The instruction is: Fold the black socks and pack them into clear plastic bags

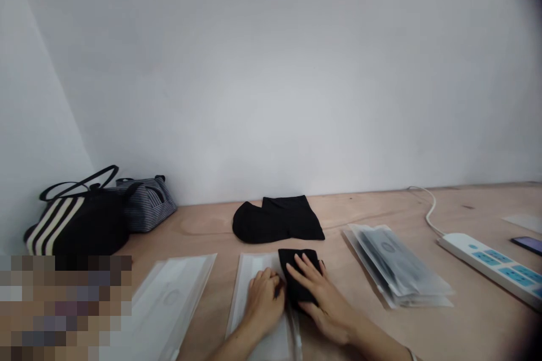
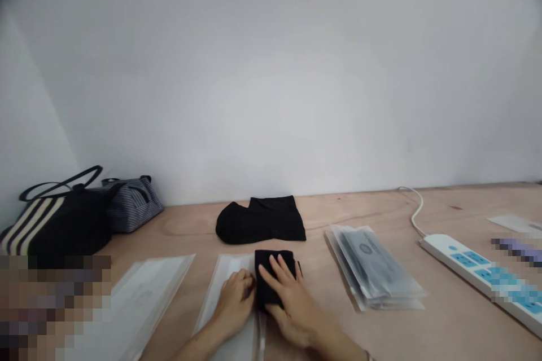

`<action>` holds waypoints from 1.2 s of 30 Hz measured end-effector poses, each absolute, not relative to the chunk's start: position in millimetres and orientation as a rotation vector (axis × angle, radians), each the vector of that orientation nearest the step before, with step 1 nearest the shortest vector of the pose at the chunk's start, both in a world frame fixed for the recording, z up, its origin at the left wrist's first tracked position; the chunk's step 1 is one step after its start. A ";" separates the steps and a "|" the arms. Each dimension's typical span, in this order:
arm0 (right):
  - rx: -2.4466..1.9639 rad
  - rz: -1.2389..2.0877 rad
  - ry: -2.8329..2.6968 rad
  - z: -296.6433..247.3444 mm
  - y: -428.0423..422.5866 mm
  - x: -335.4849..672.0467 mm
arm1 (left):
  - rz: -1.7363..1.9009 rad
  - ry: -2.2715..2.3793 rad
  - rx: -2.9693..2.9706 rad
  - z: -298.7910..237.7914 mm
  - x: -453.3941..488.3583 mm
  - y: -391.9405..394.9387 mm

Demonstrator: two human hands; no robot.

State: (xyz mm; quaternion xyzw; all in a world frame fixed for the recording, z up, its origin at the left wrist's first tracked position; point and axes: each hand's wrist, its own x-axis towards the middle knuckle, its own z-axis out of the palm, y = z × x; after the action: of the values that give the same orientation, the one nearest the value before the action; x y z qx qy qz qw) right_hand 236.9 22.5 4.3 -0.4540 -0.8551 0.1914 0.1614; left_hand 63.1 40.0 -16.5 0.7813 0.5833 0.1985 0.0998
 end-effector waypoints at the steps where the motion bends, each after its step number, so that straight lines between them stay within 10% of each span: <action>1: -1.254 0.552 -2.506 6.7 20.7 236.6 | 0.591 1.713 2.312 -16.8 62.1 39.2; 25: -1.418 0.429 -2.585 8.8 39.8 212.7 | 1.053 1.511 2.191 -11.3 61.9 39.0; 36: -1.439 0.416 -2.399 34.4 -15.5 229.9 | 0.562 1.049 2.708 36.7 32.2 15.6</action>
State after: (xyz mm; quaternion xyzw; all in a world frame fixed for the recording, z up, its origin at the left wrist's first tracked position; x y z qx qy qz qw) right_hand 229.9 -15.5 34.4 -0.5027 -0.8378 0.1454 0.1560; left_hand 32.2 15.6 36.7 0.9117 0.3532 0.1891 0.0915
